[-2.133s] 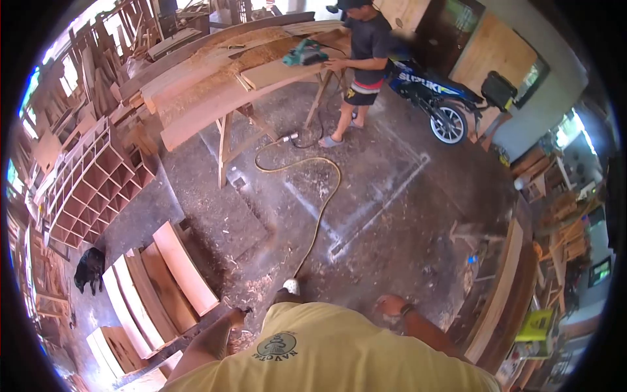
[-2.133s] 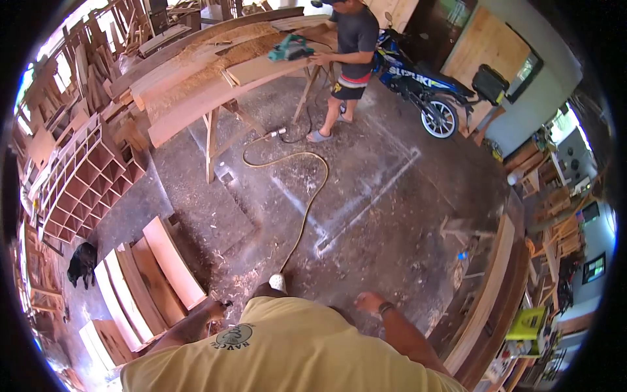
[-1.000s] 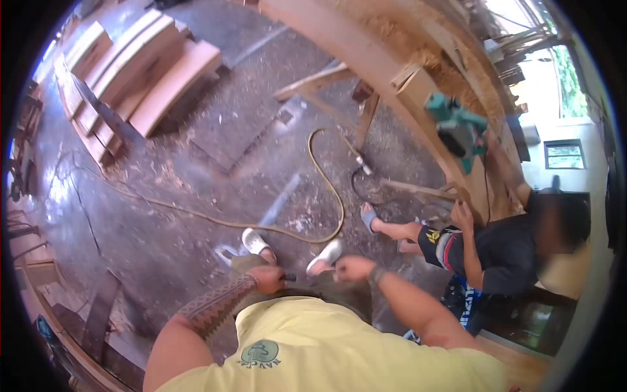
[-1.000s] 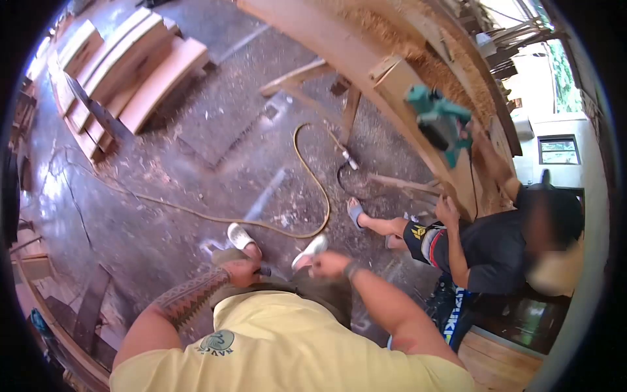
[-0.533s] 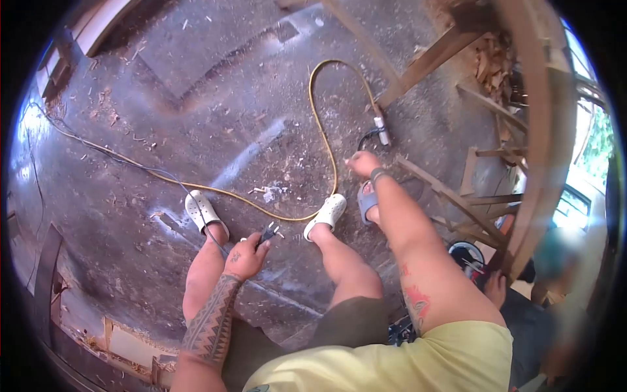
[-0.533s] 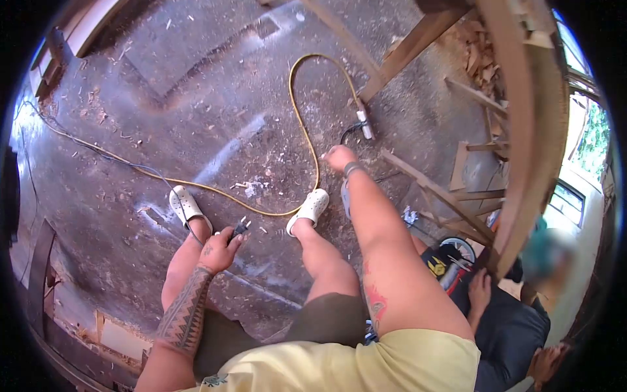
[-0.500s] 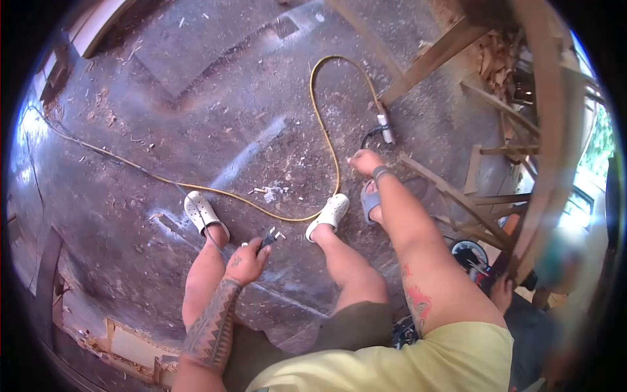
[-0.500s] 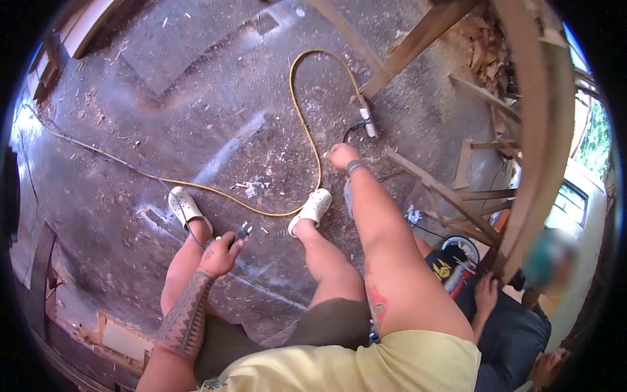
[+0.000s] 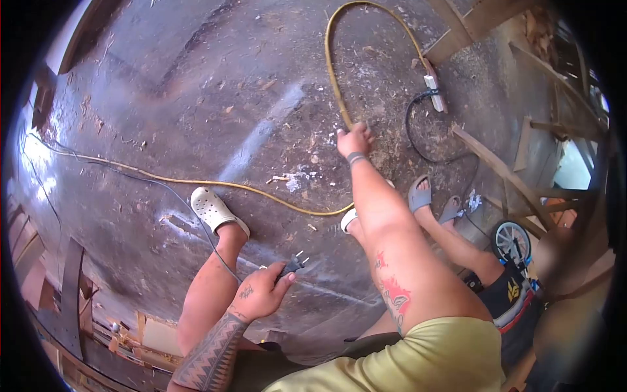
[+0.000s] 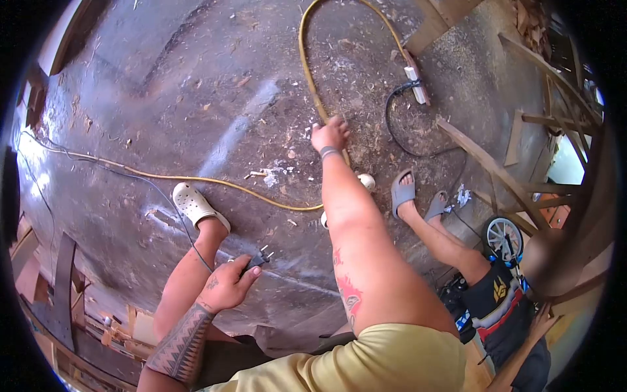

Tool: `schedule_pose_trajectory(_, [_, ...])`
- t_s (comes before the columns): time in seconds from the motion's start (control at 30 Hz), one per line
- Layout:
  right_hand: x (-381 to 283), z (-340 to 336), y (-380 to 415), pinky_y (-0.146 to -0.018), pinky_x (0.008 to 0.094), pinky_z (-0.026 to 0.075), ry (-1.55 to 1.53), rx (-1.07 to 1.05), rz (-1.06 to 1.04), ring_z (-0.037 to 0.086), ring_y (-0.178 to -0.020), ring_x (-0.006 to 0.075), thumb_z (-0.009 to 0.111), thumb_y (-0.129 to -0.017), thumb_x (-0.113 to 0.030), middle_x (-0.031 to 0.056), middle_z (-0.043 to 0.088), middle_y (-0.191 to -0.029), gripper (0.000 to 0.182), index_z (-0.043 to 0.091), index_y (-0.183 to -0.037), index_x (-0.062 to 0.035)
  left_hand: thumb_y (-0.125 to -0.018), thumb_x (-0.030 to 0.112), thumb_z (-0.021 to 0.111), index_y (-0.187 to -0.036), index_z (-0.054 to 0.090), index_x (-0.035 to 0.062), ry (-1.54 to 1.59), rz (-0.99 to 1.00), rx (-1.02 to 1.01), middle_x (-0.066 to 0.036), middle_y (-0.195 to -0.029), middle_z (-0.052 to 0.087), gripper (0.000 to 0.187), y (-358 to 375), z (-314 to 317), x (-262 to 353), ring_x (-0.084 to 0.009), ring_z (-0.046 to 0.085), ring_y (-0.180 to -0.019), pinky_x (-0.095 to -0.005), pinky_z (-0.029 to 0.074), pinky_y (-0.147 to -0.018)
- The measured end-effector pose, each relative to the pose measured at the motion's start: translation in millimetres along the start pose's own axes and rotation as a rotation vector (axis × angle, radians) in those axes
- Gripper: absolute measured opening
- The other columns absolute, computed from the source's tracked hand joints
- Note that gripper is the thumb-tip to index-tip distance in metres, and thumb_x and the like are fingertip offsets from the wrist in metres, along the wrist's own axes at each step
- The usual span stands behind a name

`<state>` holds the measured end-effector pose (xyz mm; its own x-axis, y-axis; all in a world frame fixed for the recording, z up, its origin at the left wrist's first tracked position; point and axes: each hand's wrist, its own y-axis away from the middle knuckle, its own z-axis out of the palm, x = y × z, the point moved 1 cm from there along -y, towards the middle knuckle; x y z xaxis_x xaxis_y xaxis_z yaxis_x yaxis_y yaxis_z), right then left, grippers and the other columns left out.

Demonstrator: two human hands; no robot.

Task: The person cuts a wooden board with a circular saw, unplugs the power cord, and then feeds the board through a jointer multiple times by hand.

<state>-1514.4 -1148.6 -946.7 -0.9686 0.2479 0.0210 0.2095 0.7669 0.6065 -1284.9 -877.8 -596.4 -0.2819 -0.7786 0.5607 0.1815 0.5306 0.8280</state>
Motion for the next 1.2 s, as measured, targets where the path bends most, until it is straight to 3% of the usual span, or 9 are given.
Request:
schedule_pose_trajectory(0.13, [-31.2,25.0,42.7,-0.097,0.0543,0.058,0.053,-0.256,-0.395,0.074,-0.106,0.0453,0.069,-0.102,-0.036,0.0246,0.076,-0.112,0.037,0.072,-0.119,-0.0031,-0.111,0.035,0.061,-0.124,0.066,0.0029,0.137,-0.056,-0.018,-0.024,-0.092,0.071,0.035,-0.2,-2.9,1.5,-0.0442,0.070,-0.091,-0.0522,0.053,-0.080])
schedule_pose_trajectory(0.4, [-141.7,62.7,300.4,-0.093,0.0500,0.061,0.082,-0.935,-1.203,0.077,-0.108,0.0397,0.069,-0.091,-0.027,0.0243,0.078,-0.115,0.030,0.079,-0.111,-0.0077,-0.117,0.027,0.053,-0.132,0.060,0.0025,0.851,0.129,0.536,0.006,-0.083,0.049,0.030,-2.9,-6.7,-5.4,-0.0042,0.043,-0.070,-0.0223,0.037,-0.062])
schedule_pose_trajectory(0.47, [-91.0,171.3,344.5,-0.090,0.0462,0.060,-0.848,-1.509,-0.658,0.077,-0.105,0.0373,0.077,-0.090,-0.032,0.0223,0.078,-0.112,0.034,0.075,-0.117,-0.0126,-0.118,0.028,0.052,-0.136,0.057,0.0034,0.857,0.156,0.602,0.007,-0.081,0.047,0.031,-6.0,-10.9,-4.0,-0.0037,0.040,-0.069,-0.0216,0.032,-0.060])
schedule_pose_trajectory(0.57, [-64.0,169.6,355.3,-0.089,0.0449,0.059,-0.836,-1.587,-0.354,0.077,-0.105,0.0359,0.079,-0.090,-0.034,0.0206,0.078,-0.112,0.038,0.074,-0.122,-0.0134,-0.118,0.032,0.052,-0.134,0.059,0.0038,0.901,0.157,0.576,0.006,-0.081,0.049,0.033,-7.9,-12.9,-0.4,-0.0032,0.042,-0.069,-0.0205,0.033,-0.061])
schedule_pose_trajectory(0.63, [-69.2,64.6,303.0,-0.089,0.0448,0.059,-0.588,-1.163,-1.092,0.077,-0.105,0.0354,0.076,-0.094,-0.031,0.0173,0.079,-0.113,0.037,0.074,-0.128,-0.0155,-0.118,0.032,0.053,-0.133,0.060,0.0038,0.853,0.156,0.556,0.006,-0.082,0.050,0.033,-8.9,-12.3,4.8,-0.0032,0.043,-0.070,-0.0201,0.034,-0.062])
schedule_pose_trajectory(0.77, [-5.7,9.8,127.4,-0.083,0.0479,0.059,-0.406,-0.278,-0.345,0.074,-0.090,0.0376,0.080,-0.090,-0.020,0.0182,0.074,-0.089,0.017,0.070,-0.093,-0.0077,-0.117,0.023,0.053,-0.132,0.064,0.0002,0.782,0.105,0.466,0.003,-0.091,0.058,0.029,-4.4,-14.3,7.2,-0.0058,0.053,-0.082,-0.0231,0.044,-0.075])
schedule_pose_trajectory(0.87, [27.2,-79.3,-15.1,-0.112,0.0551,0.044,-0.164,0.414,-0.510,0.052,-0.131,0.0454,0.081,-0.082,-0.019,0.0228,0.056,-0.134,0.050,0.057,-0.125,-0.0063,-0.117,0.025,0.053,-0.130,0.065,0.0008,0.717,0.046,0.424,0.003,-0.090,0.059,0.030,-1.6,-15.9,4.5,-0.0061,0.054,-0.082,-0.0239,0.045,-0.076])
schedule_pose_trajectory(1.0, [63.2,-161.8,-132.5,-0.121,0.0513,0.043,0.405,0.193,-0.306,0.049,-0.147,0.0438,0.080,-0.092,-0.030,0.0183,0.052,-0.161,0.071,0.054,-0.155,-0.0123,-0.117,0.028,0.054,-0.129,0.066,0.0005,0.739,0.006,0.413,0.003,-0.088,0.059,0.033,-6.1,-12.8,-6.1,-0.0064,0.052,-0.080,-0.0240,0.045,-0.075])
schedule_pose_trajectory(1.2, [45.8,-158.7,-115.9,-0.103,0.0506,0.056,0.527,-0.321,-0.435,0.074,-0.114,0.0412,0.078,-0.098,-0.043,0.0232,0.077,-0.122,0.050,0.074,-0.130,-0.0048,-0.115,0.034,0.055,-0.131,0.057,0.0024,0.335,-0.161,0.118,-0.016,-0.092,0.067,0.035,-6.8,-19.2,-0.2,-0.0308,0.069,-0.089,-0.0435,0.053,-0.083])
